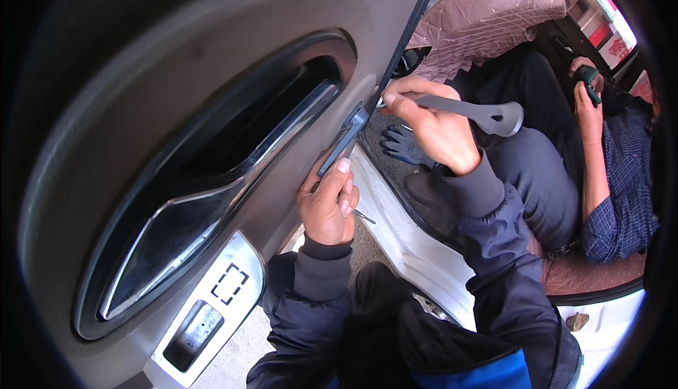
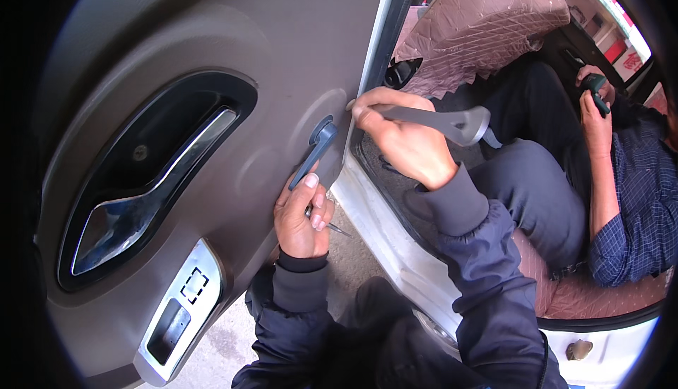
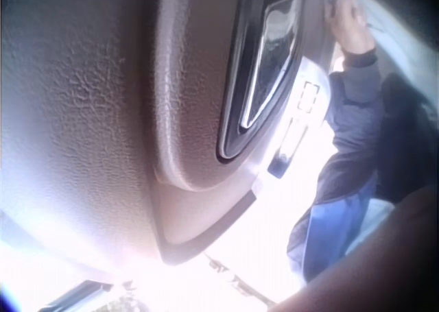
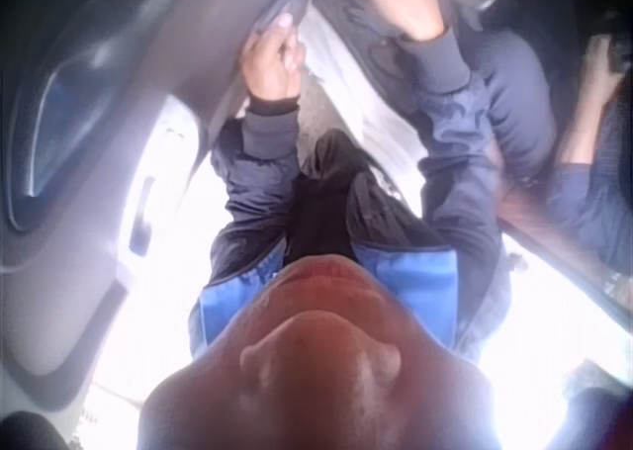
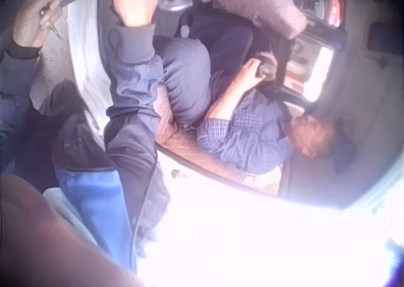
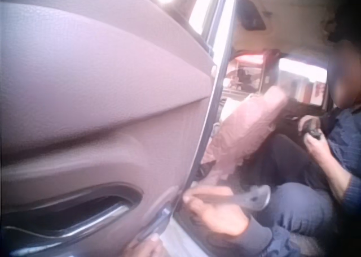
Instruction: The person uses a screwdriver and a thin metal tool to pry and adjust the car door lock mechanism. They repeatedly insert the tool into the lock area, manipulate it, and then use the screwdriver to remove a small cover, revealing the internal components.
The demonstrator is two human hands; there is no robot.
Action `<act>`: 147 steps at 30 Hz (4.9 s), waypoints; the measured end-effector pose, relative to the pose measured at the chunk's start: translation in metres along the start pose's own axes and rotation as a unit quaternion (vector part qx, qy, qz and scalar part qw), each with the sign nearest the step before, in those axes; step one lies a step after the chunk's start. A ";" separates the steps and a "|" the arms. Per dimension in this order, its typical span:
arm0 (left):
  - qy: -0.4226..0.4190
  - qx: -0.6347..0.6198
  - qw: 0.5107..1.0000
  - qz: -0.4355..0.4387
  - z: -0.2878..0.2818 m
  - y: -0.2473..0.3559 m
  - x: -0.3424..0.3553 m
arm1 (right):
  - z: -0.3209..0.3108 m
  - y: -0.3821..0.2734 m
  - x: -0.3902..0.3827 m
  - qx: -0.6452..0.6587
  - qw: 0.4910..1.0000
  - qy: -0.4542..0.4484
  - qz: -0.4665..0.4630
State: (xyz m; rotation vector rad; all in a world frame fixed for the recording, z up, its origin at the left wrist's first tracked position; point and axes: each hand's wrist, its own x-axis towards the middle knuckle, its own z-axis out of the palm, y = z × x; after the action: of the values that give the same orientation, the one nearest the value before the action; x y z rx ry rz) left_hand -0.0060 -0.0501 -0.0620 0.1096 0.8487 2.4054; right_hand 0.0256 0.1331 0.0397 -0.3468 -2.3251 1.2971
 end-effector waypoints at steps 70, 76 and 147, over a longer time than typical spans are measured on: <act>0.003 -0.074 0.997 -0.001 0.004 -0.005 0.042 | 0.024 0.013 0.034 0.135 0.990 0.026 0.027; 0.003 -0.079 0.997 0.000 0.005 -0.005 0.042 | 0.056 0.023 0.008 0.214 0.967 0.139 -0.002; -0.002 -0.048 0.999 -0.006 0.048 0.001 0.037 | 0.021 0.019 0.016 0.378 0.901 0.200 0.071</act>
State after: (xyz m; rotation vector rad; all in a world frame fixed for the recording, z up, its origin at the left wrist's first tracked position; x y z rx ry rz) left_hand -0.0246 -0.0038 -0.0278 0.0720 0.7278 2.4299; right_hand 0.0010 0.1345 0.0178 -0.4628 -1.3446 1.8681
